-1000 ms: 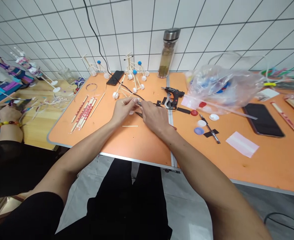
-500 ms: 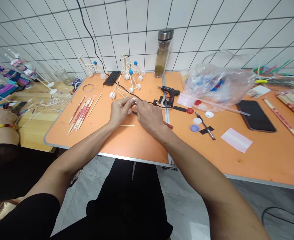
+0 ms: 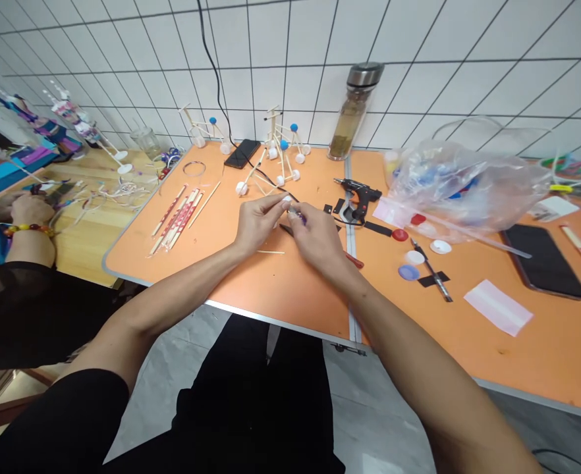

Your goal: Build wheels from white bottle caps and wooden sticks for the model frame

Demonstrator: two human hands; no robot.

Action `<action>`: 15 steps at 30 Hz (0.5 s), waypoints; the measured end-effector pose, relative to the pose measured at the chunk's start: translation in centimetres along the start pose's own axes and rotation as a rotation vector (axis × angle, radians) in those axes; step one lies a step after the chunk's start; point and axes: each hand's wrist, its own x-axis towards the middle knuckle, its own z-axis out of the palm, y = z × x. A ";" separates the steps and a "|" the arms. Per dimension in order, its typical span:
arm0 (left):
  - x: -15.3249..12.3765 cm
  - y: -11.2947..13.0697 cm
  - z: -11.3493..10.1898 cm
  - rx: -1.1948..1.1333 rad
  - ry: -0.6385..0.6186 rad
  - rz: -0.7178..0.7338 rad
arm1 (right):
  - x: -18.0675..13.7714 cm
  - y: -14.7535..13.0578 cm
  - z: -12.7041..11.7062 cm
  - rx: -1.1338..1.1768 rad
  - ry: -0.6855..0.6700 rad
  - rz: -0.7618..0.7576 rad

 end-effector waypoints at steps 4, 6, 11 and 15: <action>-0.3 0.3 -0.3 -0.063 -0.050 0.041 | 0.9 -0.1 -2.4 0.710 -0.444 0.343; -0.2 0.3 -0.3 -0.087 -0.041 0.029 | 1.1 -0.1 -2.8 0.783 -0.499 0.378; -0.2 0.0 -0.4 -0.036 -0.067 -0.017 | 0.1 0.2 -0.3 0.052 -0.065 0.062; -0.2 -0.3 -0.5 0.051 -0.115 0.012 | -0.8 0.3 1.2 -0.641 0.049 -0.096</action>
